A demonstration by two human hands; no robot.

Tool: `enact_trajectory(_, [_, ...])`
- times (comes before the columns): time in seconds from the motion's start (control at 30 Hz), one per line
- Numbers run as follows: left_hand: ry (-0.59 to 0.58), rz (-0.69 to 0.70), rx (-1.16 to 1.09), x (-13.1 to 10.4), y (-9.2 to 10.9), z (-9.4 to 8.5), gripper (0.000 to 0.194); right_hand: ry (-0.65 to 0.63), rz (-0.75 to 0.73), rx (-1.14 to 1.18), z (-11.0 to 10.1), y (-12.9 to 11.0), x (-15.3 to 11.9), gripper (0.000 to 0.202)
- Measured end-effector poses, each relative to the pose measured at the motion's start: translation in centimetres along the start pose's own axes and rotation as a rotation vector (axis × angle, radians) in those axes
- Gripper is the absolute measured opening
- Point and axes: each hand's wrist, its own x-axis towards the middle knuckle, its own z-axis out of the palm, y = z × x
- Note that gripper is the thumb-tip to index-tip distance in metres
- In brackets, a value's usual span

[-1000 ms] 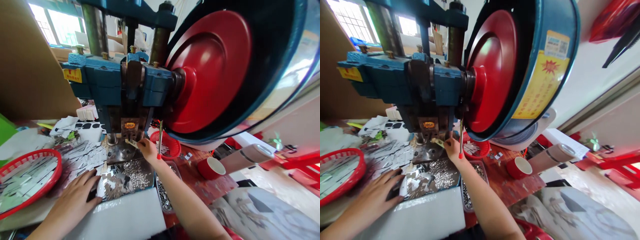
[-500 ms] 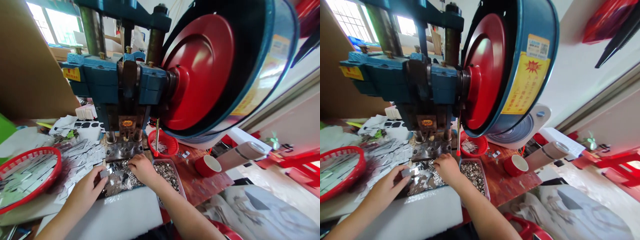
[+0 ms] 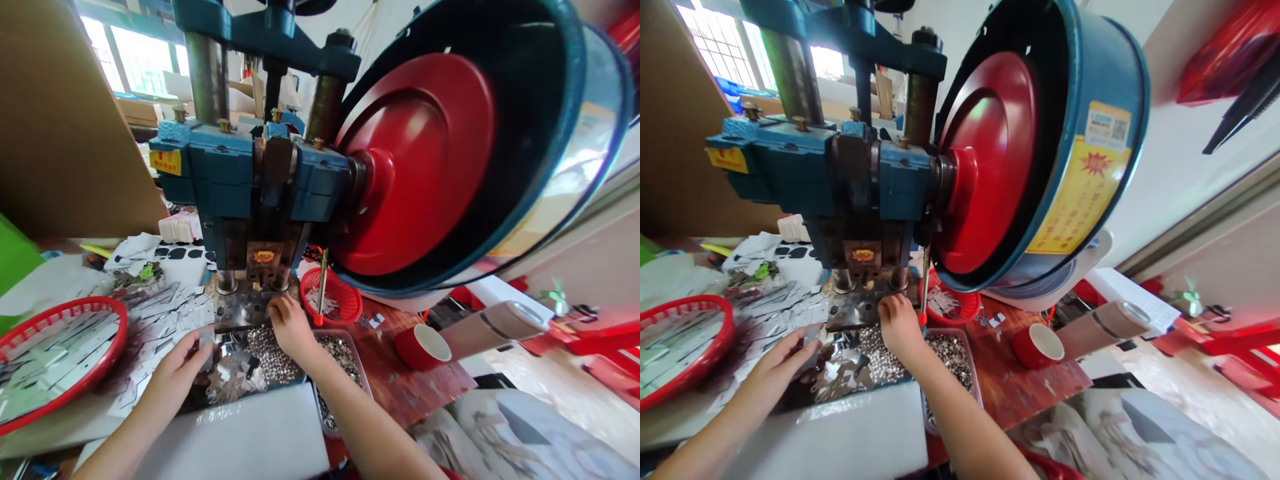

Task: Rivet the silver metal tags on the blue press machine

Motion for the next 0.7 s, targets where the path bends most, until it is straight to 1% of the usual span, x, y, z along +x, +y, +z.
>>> enact_trajectory(0.03, [-0.021, -0.069, -0.080, 0.2, 0.4, 0.2, 0.064, 0.018, 0.005, 0.018, 0.0, 0.0, 0.9, 0.018])
enact_trajectory(0.1, [-0.030, -0.175, -0.174, 0.5, 1.1, 0.7, 0.072, 0.016, 0.029, 0.008, 0.1, -0.1, 2.6, 0.017])
enact_trajectory(0.17, [-0.015, -0.209, -0.194, 0.8, 1.6, 1.1, 0.071, -0.008, 0.063, -0.052, 0.5, -0.3, 3.9, 0.015])
enact_trajectory(0.23, [-0.013, -0.206, -0.202, 1.2, 1.9, 1.4, 0.066, -0.025, 0.088, -0.107, 0.7, -0.5, 4.5, 0.011])
enact_trajectory(0.33, [-0.077, -0.185, -0.241, 1.7, 2.1, 1.7, 0.060, -0.037, 0.108, -0.084, 0.7, -0.4, 4.9, 0.010])
enact_trajectory(0.43, [-0.156, -0.168, -0.250, 1.9, 2.4, 1.9, 0.062, -0.055, 0.084, 0.037, 0.4, -0.1, 5.3, 0.015])
enact_trajectory(0.53, [-0.173, -0.165, -0.240, 1.9, 2.8, 1.9, 0.066, -0.072, 0.054, 0.180, 0.5, 0.4, 5.7, 0.013])
enact_trajectory(0.63, [-0.173, -0.172, -0.235, 1.9, 3.2, 2.0, 0.065, -0.075, 0.112, 0.278, 0.7, 0.9, 5.6, 0.009])
enact_trajectory(0.7, [-0.189, -0.171, -0.246, 1.8, 3.5, 2.1, 0.065, -0.056, 0.165, 0.321, 0.5, 1.2, 4.9, 0.012])
